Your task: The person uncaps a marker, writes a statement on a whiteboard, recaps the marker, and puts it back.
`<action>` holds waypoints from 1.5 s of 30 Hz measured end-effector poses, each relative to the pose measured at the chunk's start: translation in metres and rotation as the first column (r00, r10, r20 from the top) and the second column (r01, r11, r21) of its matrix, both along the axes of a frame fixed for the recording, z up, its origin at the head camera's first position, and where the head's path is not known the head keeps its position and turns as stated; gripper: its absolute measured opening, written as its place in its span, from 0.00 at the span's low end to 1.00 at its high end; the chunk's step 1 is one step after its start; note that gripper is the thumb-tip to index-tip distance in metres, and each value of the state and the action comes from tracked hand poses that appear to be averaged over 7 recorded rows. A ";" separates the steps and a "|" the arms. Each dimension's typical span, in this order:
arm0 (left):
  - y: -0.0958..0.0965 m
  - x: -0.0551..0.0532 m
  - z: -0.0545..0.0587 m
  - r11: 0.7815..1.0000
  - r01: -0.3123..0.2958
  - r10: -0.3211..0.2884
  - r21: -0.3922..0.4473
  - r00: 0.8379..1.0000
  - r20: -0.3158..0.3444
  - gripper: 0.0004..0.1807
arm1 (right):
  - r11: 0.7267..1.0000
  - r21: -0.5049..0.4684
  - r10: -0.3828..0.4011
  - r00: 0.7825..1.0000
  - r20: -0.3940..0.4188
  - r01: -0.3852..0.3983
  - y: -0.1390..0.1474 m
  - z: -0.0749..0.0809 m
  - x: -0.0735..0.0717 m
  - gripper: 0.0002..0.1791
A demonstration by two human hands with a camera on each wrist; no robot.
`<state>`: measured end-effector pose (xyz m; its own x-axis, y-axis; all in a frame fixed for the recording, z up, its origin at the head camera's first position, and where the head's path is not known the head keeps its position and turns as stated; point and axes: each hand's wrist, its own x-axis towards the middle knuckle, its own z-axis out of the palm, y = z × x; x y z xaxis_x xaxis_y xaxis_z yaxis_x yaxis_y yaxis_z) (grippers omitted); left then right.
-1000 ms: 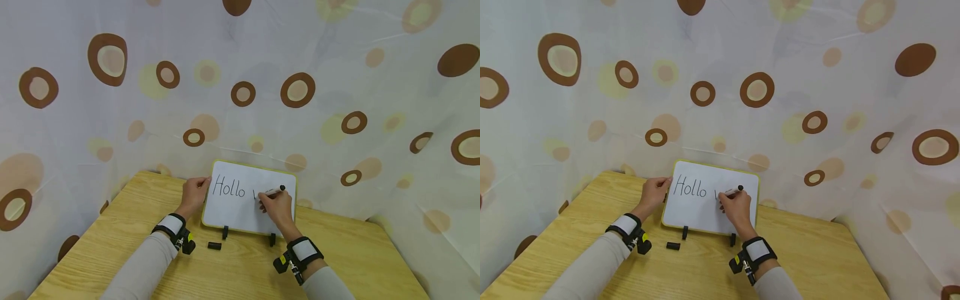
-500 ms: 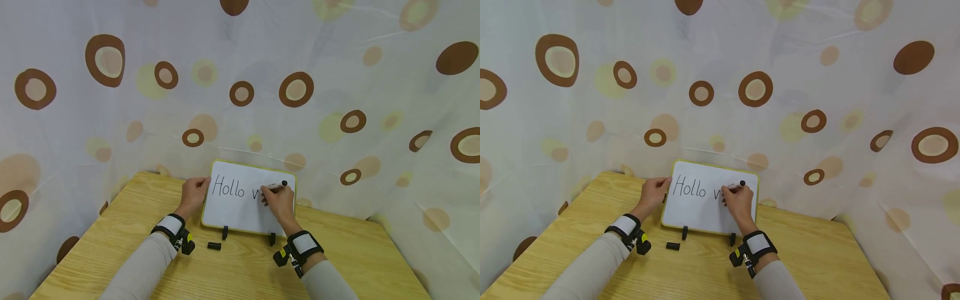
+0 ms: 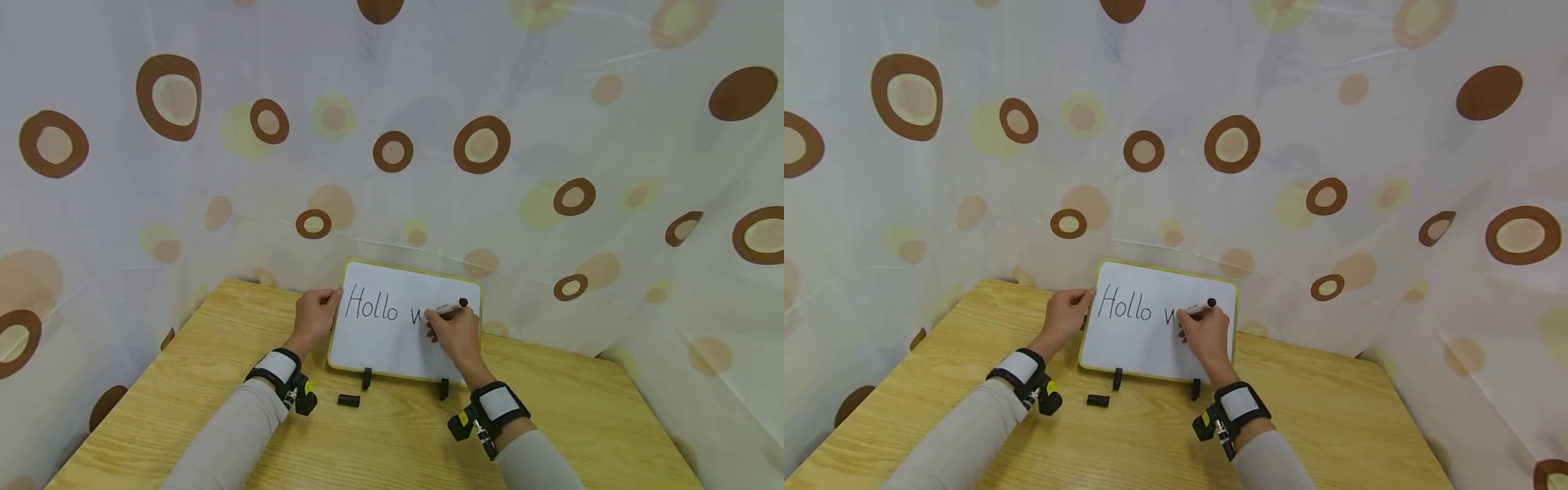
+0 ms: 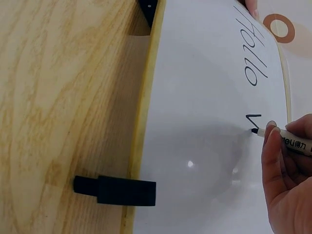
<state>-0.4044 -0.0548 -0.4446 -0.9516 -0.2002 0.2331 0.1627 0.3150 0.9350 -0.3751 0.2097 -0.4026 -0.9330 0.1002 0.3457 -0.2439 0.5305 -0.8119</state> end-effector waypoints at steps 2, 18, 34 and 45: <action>-0.001 0.000 0.000 1.000 0.001 -0.001 0.002 1.000 -0.002 0.18 | 1.000 -0.004 0.004 1.000 0.009 -0.004 0.000 -0.002 0.002 0.11; 0.001 0.002 0.001 1.000 -0.014 0.014 0.008 1.000 -0.007 0.17 | 0.998 -0.057 -0.028 1.000 0.007 0.029 0.002 -0.002 -0.003 0.11; 0.002 0.003 0.004 1.000 -0.006 0.006 0.020 1.000 0.000 0.17 | 0.993 -0.111 -0.038 0.998 -0.048 0.032 0.005 0.007 -0.009 0.10; 0.001 0.005 0.003 1.000 -0.005 0.005 0.018 1.000 0.025 0.19 | 0.994 -0.107 -0.042 0.998 -0.041 0.037 0.005 0.004 -0.009 0.10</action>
<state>-0.3997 -0.0535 -0.4419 -0.9562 -0.2089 0.2052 0.1375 0.2984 0.9445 -0.3846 0.2151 -0.3986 -0.9122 0.1747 0.3705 -0.2602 0.4516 -0.8535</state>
